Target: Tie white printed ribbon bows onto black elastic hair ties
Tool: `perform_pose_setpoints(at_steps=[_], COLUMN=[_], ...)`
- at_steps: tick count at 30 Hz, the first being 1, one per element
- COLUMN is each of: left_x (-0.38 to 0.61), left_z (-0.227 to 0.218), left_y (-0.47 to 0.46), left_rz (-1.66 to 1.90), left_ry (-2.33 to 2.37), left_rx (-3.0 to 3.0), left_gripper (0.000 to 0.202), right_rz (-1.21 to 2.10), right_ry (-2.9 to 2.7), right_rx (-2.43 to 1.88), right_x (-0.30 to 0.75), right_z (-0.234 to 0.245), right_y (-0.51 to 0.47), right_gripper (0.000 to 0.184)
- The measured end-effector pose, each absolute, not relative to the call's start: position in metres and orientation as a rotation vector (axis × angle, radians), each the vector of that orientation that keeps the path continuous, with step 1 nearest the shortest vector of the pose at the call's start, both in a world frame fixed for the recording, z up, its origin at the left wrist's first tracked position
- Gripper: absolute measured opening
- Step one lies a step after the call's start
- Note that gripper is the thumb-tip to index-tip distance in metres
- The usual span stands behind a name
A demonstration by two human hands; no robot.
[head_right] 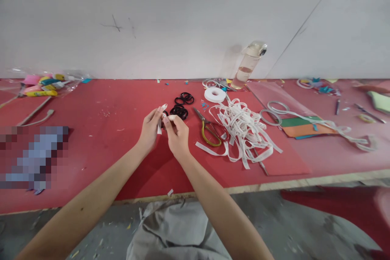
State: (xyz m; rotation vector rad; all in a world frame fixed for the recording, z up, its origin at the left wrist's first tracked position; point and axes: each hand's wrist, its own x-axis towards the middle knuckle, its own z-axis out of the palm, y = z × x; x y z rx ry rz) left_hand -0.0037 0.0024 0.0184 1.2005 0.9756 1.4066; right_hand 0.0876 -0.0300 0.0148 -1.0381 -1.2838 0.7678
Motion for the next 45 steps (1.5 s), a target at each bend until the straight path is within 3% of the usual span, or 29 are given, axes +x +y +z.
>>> perform_pose_setpoints(at_steps=[8,14,23,38,45], left_x=[-0.013,-0.010,-0.012,0.001,-0.005], left_z=[0.021,0.022,0.016,0.022,0.017], left_y=[0.000,-0.004,-0.007,-0.019,-0.013], left_rz=[1.330,1.224,0.985,0.924,1.138], left_ry=[1.191,1.167,1.426,1.703,1.438], left_rx=[1.832,1.858,2.189,2.071,1.855], left_gripper=[0.031,0.030,0.041,0.038,0.036], right_rz=[0.612,0.249,0.476,0.459,0.467], right_ry=[-1.198,-1.081,-1.302,-1.272,-1.298], right_rx=[-1.262,-1.301,-1.449,-1.415,-1.308], right_x=[0.096,0.101,0.093,0.086,0.087], right_z=[0.004,0.009,0.008,0.009,0.010], right_y=[-0.021,-0.025,-0.033,-0.034,-0.035], right_gripper=[0.023,0.019,0.035,0.029,0.027])
